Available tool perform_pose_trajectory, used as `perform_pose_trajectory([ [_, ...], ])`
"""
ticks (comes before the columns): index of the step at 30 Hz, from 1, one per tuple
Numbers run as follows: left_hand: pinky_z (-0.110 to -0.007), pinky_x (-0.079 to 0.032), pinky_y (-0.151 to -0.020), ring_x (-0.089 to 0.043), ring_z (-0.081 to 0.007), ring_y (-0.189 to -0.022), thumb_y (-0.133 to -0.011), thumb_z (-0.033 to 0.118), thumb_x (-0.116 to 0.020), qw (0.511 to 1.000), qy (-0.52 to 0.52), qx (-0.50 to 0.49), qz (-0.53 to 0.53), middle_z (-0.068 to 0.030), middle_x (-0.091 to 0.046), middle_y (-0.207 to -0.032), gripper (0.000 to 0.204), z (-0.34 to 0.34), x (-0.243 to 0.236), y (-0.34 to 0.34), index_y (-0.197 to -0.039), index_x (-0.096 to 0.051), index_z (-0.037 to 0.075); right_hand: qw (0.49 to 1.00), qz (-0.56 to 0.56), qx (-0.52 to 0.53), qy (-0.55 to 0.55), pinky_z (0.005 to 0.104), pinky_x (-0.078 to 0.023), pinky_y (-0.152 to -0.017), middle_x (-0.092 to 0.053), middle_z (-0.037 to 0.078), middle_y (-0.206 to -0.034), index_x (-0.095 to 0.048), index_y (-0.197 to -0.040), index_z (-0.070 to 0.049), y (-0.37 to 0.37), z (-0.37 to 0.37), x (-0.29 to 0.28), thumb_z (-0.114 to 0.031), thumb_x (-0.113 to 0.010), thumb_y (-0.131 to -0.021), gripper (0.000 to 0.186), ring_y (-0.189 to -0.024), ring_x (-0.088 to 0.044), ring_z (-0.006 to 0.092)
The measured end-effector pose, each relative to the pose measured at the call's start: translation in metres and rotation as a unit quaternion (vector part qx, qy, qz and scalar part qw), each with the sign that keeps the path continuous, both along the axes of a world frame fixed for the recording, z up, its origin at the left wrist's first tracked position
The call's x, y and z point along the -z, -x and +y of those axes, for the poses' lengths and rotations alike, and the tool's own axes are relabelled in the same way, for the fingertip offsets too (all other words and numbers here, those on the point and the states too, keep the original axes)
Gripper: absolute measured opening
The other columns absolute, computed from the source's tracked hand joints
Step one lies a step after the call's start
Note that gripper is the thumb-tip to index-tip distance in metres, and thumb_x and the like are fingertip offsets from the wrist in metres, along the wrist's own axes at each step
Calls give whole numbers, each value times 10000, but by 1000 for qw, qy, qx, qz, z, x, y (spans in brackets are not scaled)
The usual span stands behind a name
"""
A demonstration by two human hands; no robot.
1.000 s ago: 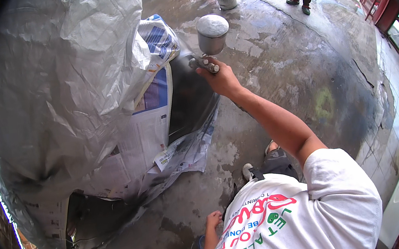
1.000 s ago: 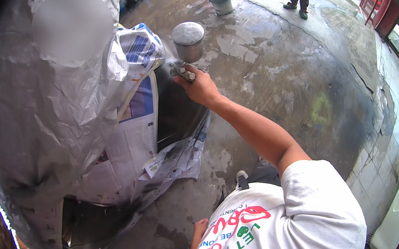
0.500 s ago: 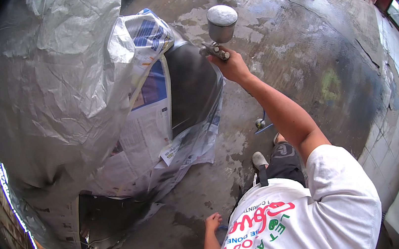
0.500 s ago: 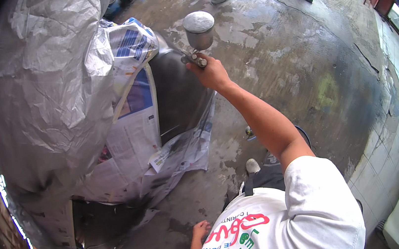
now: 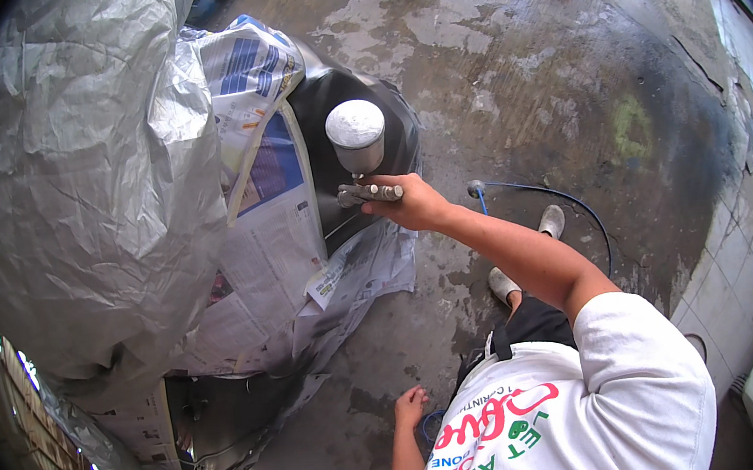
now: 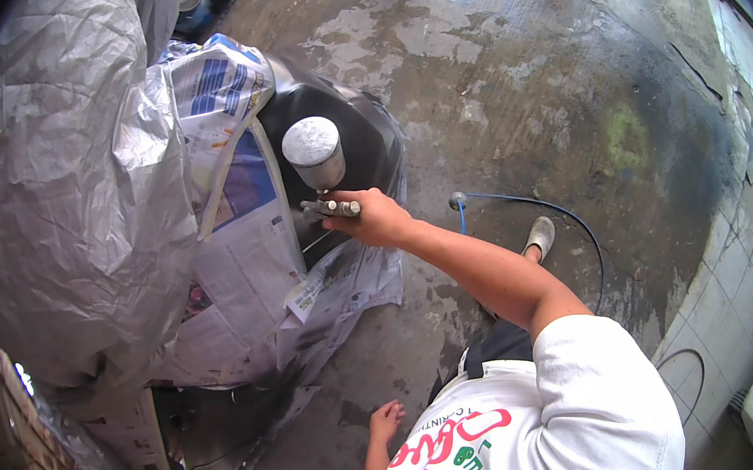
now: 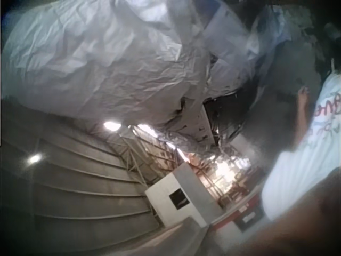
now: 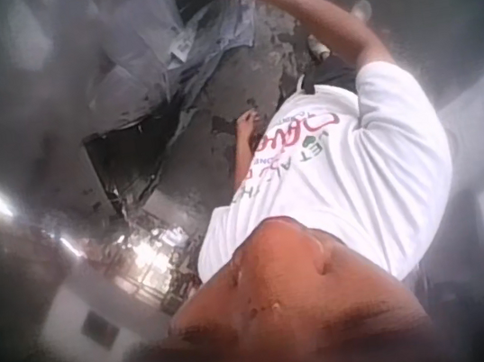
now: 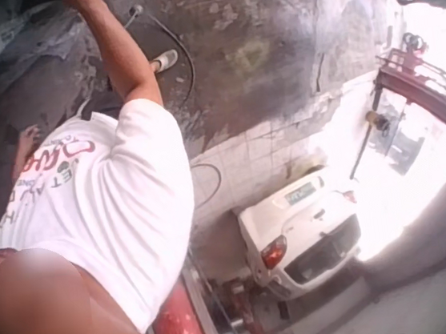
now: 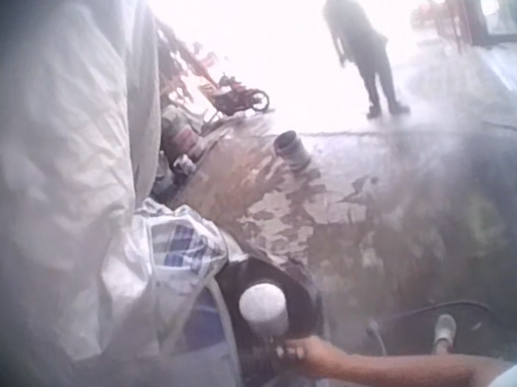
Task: The person spray paints the rear of a car using a spray gun. They apply paint to the trunk and bumper, then walk to a workbench to refill the spray gun with paint from a can.
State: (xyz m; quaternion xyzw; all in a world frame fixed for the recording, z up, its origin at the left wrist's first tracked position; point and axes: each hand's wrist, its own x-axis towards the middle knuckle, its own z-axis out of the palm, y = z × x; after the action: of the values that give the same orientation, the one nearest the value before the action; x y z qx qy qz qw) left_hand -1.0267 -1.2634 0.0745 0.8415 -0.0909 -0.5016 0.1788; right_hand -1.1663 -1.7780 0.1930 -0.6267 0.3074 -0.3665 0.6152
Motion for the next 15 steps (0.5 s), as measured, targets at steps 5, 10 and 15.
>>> perform_pose_trajectory([
  [5,-239,-529,-742,-740,-148,-925,-1016,225,-639,995,98,27,3,-86,-765,-1129,377,-57,-29,6,-1323,-657,7,992,79,101,9,421,-542,-847,-751,163,-1018,-698,-1263,-165,21,-50,6,-394,-764,-907,428,-972,-710,342],
  [10,-249,-542,-771,-743,-158,-942,-1021,228,-629,998,1,67,16,-81,-761,-1148,376,6,-10,17,-1330,-653,16,956,119,263,54,493,-542,-835,-740,178,-1042,-618,-1370,-270,33,-91,3,-480,-714,-921,505,-1023,-680,432],
  [15,-292,-558,-790,-746,-166,-934,-1012,261,-641,995,-67,-42,61,-79,-767,-1119,367,29,12,50,-1292,-676,26,970,123,204,53,515,-536,-830,-733,182,-1054,-541,-1422,-375,19,-51,26,-422,-703,-940,511,-1020,-674,447],
])
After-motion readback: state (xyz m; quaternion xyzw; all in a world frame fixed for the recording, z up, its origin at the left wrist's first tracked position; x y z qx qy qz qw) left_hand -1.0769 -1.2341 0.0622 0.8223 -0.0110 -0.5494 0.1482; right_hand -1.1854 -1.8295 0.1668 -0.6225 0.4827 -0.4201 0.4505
